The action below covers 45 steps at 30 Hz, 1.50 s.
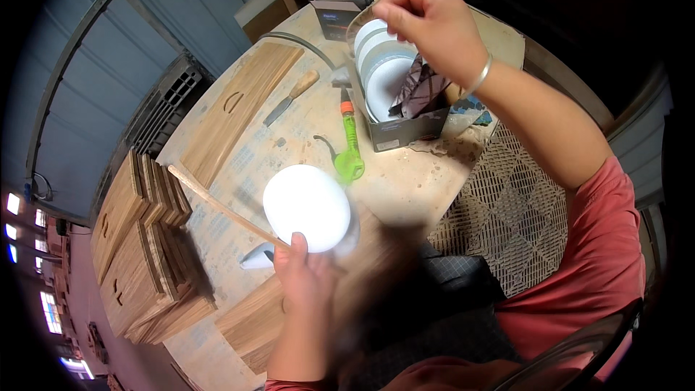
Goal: The person sands a wooden board with a sanding block, then uses a cloth to wipe the surface. They handle a stack of white circular objects, applying a substance with a wooden stick, and finally sand the circular cutout on the wooden board.
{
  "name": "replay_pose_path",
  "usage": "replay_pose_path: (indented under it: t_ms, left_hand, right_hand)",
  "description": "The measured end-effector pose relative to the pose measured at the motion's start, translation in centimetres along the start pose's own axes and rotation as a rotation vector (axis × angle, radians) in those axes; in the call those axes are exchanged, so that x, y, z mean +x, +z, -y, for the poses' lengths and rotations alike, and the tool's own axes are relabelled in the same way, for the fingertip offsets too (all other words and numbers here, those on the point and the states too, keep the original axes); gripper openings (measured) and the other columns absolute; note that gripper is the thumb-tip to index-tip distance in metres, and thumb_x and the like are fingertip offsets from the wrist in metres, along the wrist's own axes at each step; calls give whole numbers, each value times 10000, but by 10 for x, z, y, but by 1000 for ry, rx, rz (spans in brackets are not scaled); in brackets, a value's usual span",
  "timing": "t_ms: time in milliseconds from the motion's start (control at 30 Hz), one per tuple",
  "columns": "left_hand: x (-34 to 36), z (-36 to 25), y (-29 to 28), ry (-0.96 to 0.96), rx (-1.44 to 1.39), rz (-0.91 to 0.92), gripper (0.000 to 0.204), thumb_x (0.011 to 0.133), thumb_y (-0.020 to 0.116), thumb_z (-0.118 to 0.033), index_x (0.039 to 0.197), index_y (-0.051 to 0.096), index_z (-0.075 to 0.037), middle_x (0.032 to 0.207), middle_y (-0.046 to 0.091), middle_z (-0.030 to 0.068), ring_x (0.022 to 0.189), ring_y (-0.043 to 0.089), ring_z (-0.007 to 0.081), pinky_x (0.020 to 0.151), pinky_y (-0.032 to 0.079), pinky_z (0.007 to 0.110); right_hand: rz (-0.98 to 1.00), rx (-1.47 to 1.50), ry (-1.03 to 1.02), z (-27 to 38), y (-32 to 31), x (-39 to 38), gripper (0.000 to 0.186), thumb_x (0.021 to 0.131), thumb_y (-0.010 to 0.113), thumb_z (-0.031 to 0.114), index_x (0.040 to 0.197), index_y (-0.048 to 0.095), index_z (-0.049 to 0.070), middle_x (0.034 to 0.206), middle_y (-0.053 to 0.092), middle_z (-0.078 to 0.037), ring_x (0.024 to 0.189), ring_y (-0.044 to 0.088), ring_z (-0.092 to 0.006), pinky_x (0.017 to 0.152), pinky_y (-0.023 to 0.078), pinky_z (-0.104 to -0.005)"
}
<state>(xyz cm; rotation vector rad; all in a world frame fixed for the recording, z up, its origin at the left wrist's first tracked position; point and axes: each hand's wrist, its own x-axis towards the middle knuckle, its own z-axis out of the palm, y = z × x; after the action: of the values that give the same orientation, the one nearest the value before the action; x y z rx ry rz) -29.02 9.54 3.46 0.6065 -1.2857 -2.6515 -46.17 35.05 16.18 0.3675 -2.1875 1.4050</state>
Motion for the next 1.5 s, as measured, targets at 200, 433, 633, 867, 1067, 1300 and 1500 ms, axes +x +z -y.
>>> replay_pose_path:
  t_ms: [200, 433, 633, 867, 1067, 1300, 1500]
  left_hand:
    - [24, 14, -13, -61, 64, 307, 495, 900, 593, -233, 1259, 423, 63, 989, 601, 96, 754, 534, 139, 638, 442, 244]
    - [37, 24, -41, -174, 9, 210, 374, 911, 572, -85, 1250, 488, 51, 1129, 610, 152, 1008, 613, 246, 872, 518, 379]
    - [35, 33, -73, -18, 756, 346, 340, 894, 593, -50, 1209, 516, 48, 1124, 617, 148, 1033, 613, 248, 887, 513, 404]
    - [33, 43, -93, -40, 804, 360, 328, 883, 621, -51, 1187, 527, 33, 1107, 621, 147, 1026, 615, 249, 889, 514, 412]
    - [29, 40, -88, -132, 559, 291, 391, 874, 661, -96, 1225, 519, 4, 1150, 614, 141, 1056, 603, 250, 919, 498, 418]
    - [32, 33, -67, -212, 360, 302, 413, 885, 646, -111, 1258, 503, -10, 1178, 606, 134, 1083, 590, 247, 943, 484, 419]
    - [34, 31, -57, -132, 330, 321, 402, 890, 633, -109, 1253, 505, 10, 1168, 609, 131, 1084, 588, 249, 949, 476, 418]
  right_hand:
    - [129, -805, -79, -91, 12, 134, 138, 847, 625, 186, 900, 684, 73, 852, 681, -131, 784, 651, -286, 721, 519, -373]
    - [356, -1116, -87, -152, 59, 195, 305, 788, 676, 146, 1089, 653, 102, 1070, 665, -139, 1014, 626, -319, 856, 507, -403]
    - [260, -1136, -186, -181, 69, 209, 273, 763, 743, 218, 984, 663, 80, 1000, 619, -132, 955, 617, -325, 830, 503, -397]
    - [197, -1144, -308, -205, 62, 213, 166, 827, 653, 226, 908, 682, 84, 960, 666, -158, 886, 646, -348, 768, 520, -438]
    - [297, -1105, -235, -206, 58, 205, 201, 804, 607, 222, 737, 716, 67, 812, 678, -179, 818, 668, -340, 732, 529, -428]
    - [293, -1135, -215, -193, 41, 200, 163, 806, 615, 195, 870, 721, 89, 862, 679, -182, 807, 673, -320, 739, 528, -419]
    - [482, -455, 179, -125, 16, 152, 341, 822, 720, 395, 809, 670, 59, 759, 660, -59, 715, 627, -191, 697, 510, -315]
